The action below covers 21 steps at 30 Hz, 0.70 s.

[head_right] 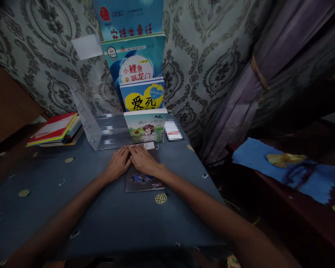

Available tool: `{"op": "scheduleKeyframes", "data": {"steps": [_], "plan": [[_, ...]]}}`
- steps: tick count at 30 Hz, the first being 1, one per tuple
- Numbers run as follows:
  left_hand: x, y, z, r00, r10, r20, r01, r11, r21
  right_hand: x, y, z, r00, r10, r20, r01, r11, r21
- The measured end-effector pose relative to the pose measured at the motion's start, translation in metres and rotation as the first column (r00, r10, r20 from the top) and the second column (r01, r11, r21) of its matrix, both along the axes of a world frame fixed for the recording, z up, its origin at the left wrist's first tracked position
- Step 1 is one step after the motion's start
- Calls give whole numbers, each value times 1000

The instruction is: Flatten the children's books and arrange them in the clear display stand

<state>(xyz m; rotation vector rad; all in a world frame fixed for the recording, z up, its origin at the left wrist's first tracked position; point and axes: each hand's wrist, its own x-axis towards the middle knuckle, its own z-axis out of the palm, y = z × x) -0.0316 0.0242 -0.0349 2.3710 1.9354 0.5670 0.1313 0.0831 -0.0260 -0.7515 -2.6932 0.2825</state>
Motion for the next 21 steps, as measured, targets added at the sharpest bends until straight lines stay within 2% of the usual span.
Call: {"op": "scheduleKeyframes", "data": {"steps": [5, 13, 21], "plan": [[1, -1, 4, 1000, -2, -12, 2, 1000, -1, 4, 6, -3, 999, 15, -53, -15, 1000, -12], [1, -2, 2, 1000, 0, -14, 0, 1000, 6, 14, 6, -2, 995, -47, -87, 46, 999, -13], [1, -2, 2, 998, -4, -58, 6, 1000, 26, 47, 14, 0, 989, -123, -76, 120, 992, -43]]}}
